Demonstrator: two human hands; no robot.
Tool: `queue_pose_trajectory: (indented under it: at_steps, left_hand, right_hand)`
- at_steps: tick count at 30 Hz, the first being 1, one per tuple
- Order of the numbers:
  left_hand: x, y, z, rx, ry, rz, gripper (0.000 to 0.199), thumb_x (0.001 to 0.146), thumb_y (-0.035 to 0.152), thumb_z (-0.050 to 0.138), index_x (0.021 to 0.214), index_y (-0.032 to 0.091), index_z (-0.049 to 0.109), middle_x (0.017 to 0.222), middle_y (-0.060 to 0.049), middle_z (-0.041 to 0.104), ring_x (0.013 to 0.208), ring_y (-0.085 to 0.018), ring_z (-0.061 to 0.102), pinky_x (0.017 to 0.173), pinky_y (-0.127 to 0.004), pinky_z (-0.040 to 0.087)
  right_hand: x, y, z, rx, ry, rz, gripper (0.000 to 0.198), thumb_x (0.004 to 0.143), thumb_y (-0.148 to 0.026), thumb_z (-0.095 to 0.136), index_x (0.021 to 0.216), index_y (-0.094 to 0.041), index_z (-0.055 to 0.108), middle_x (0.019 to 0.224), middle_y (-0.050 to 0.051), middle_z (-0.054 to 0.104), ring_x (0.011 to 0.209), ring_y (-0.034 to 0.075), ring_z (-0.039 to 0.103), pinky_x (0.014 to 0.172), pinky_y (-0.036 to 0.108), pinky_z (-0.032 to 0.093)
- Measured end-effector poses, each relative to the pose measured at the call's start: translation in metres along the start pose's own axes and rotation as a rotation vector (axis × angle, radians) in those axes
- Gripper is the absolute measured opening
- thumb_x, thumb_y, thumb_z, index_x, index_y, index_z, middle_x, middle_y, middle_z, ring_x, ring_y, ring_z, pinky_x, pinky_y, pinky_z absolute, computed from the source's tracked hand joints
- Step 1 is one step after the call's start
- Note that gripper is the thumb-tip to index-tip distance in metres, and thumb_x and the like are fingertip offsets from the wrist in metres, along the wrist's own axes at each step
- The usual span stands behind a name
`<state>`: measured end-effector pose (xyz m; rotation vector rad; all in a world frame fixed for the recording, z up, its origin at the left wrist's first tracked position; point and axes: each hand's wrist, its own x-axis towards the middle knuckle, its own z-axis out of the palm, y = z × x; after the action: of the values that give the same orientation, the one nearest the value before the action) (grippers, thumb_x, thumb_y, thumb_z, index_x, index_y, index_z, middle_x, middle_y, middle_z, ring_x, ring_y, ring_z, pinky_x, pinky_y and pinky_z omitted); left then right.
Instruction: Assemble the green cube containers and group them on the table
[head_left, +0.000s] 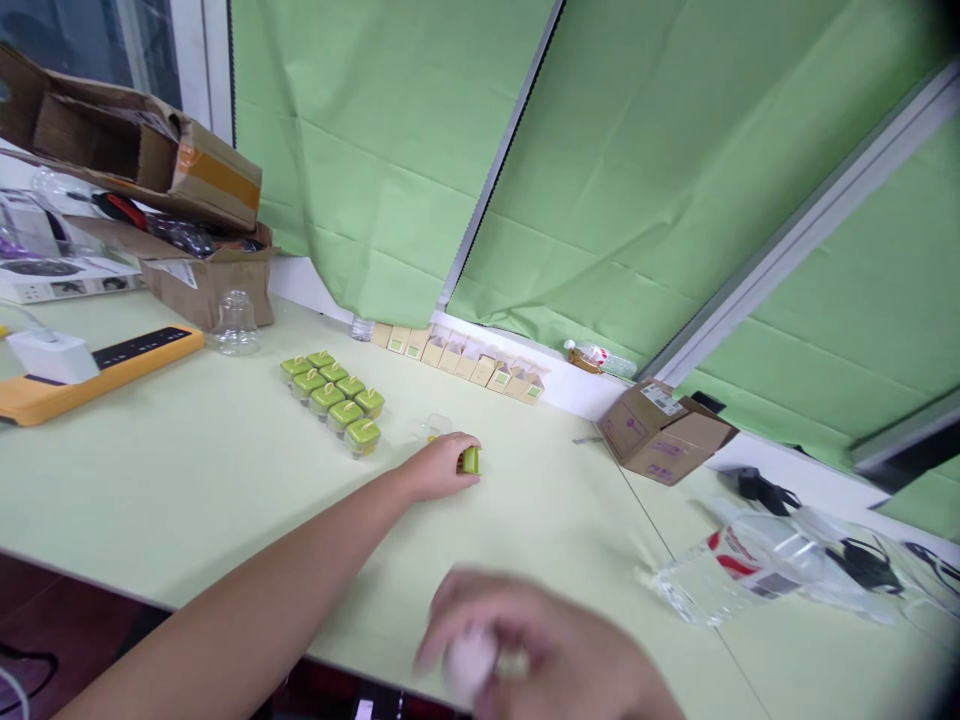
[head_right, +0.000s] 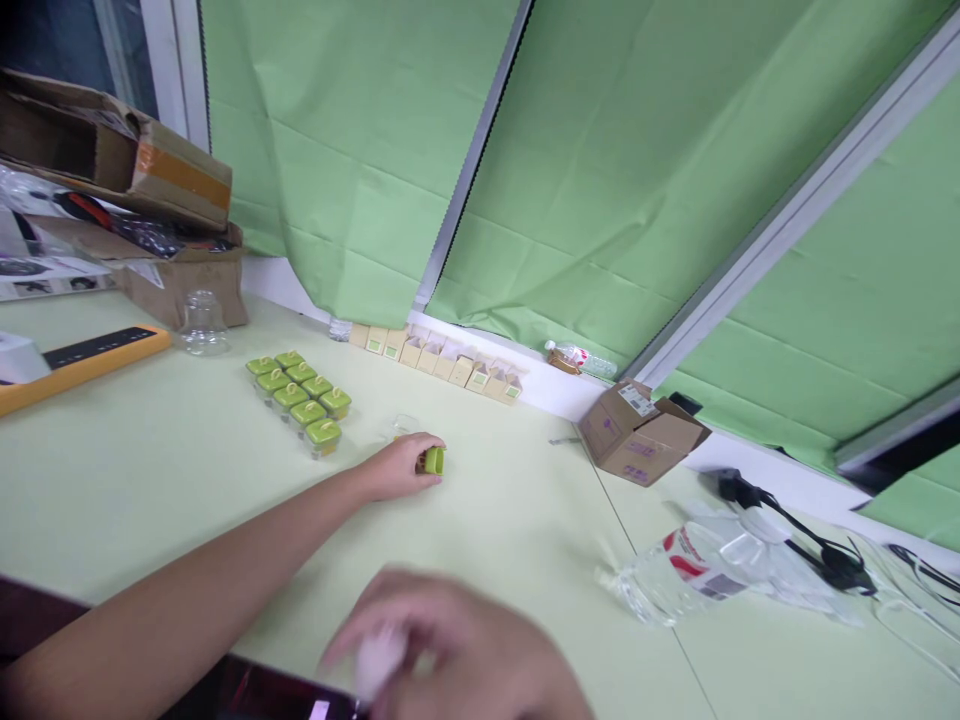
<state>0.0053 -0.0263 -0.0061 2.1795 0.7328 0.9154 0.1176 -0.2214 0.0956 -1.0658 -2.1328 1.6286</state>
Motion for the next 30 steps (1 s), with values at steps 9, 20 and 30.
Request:
queue_pose_trajectory:
  at_steps: [9,20,30]
  left_hand:
    - [0.004,-0.006,0.001,-0.033,0.099,-0.025,0.043,0.072,0.018,0.067,0.114,0.022,0.057,0.116,-0.007,0.062,0.092,-0.019,0.061,0.081,-0.031,0.050]
    - [0.005,-0.002,0.001,-0.186,0.096,0.050,0.041,0.076,0.016,0.065,0.115,0.024,0.055,0.114,-0.005,0.063,0.097,-0.018,0.060,0.083,-0.029,0.051]
    - [0.000,0.023,0.002,-0.099,0.123,0.147,0.039,0.075,0.008,0.057,0.111,0.023,0.060,0.108,-0.004,0.064,0.097,-0.019,0.060,0.087,-0.030,0.048]
  right_hand:
    - [0.056,0.089,-0.127,-0.193,1.265,0.282,0.025,0.073,-0.043,0.068,0.088,-0.024,0.062,0.063,-0.002,0.056,0.059,0.017,0.049,0.058,0.029,0.037]
    - [0.059,0.113,-0.116,-0.622,1.248,0.051,0.024,0.085,-0.038,0.060,0.101,-0.024,0.072,0.105,0.009,0.061,0.101,0.025,0.057,0.092,0.039,0.044]
    - [0.076,0.093,-0.097,-0.457,1.292,-0.011,0.013,0.081,-0.026,0.064,0.074,-0.026,0.076,0.117,0.007,0.061,0.119,0.027,0.050,0.104,0.044,0.039]
